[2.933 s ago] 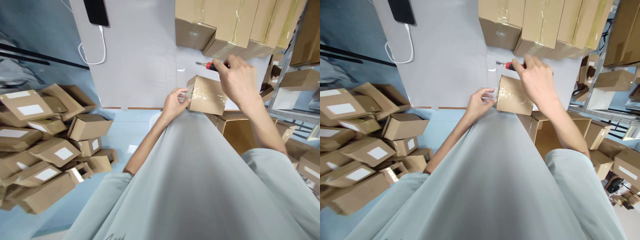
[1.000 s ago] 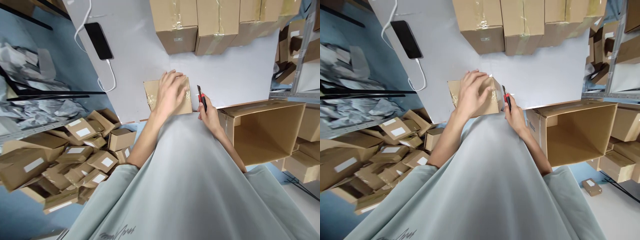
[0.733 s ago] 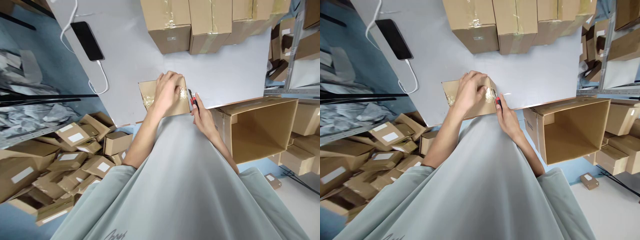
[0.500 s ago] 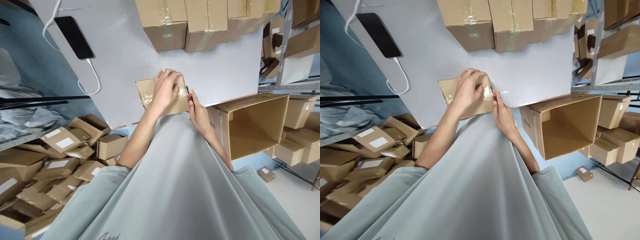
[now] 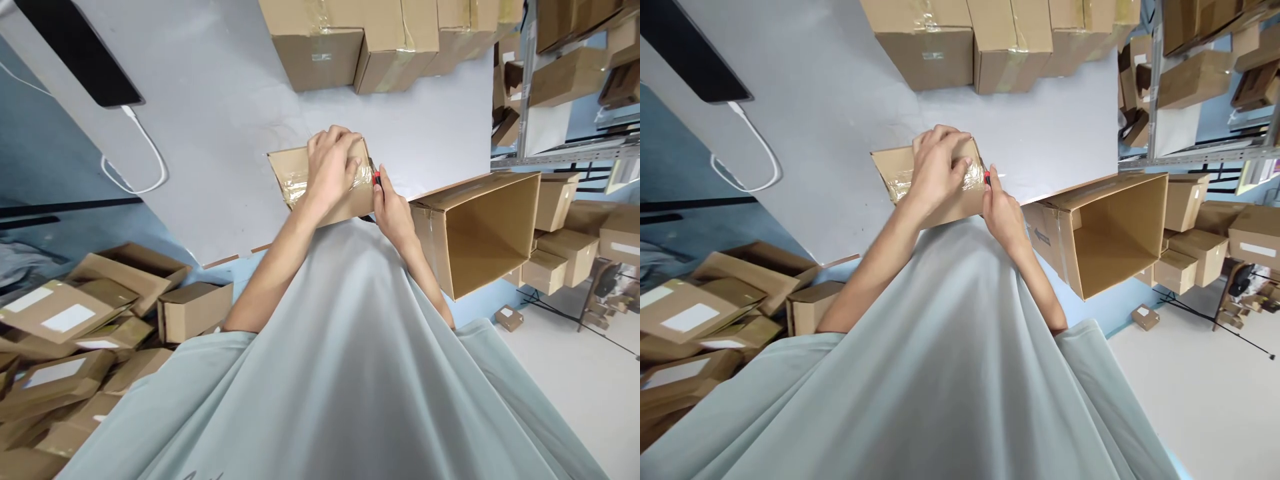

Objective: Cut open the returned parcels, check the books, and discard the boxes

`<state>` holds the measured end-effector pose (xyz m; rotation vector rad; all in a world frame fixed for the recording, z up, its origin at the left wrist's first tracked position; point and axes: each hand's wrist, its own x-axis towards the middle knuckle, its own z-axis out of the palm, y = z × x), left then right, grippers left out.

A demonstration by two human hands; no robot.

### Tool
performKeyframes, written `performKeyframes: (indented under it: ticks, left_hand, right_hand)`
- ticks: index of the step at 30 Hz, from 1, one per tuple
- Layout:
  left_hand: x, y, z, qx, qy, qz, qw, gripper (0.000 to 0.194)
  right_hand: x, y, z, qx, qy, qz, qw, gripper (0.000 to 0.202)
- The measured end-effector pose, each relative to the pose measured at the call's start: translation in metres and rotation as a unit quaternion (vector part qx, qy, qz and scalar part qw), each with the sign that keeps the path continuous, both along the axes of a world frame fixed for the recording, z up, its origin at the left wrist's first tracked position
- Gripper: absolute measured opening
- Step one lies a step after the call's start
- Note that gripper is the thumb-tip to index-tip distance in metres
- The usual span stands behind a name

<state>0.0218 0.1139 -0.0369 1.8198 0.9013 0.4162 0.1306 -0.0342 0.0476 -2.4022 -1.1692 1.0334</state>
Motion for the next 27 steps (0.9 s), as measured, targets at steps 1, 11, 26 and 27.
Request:
performKeyframes:
  ticks: [1, 11, 26, 27]
  left_hand:
    - [0.000, 0.000, -0.003, 0.000, -0.006, -0.002, 1.000, 0.068]
    - [-0.003, -0.005, -0.025, -0.002, -0.099, -0.008, 0.995, 0.058]
    - [-0.028, -0.012, -0.011, 0.077, -0.094, 0.016, 0.993, 0.062]
    - [-0.034, -0.012, -0.010, 0.087, -0.084, 0.026, 0.992, 0.063]
  right_hand:
    - [-0.003, 0.005, 0.008, -0.036, -0.021, 0.011, 0.999, 0.076]
    - [-0.024, 0.037, 0.063, -0.235, -0.121, 0.070, 0.962, 0.074]
    - [-0.018, -0.032, 0.078, -0.130, -0.045, -0.031, 0.990, 0.064]
    - [-0.008, -0.036, 0.067, -0.085, -0.030, -0.057, 0.994, 0.062]
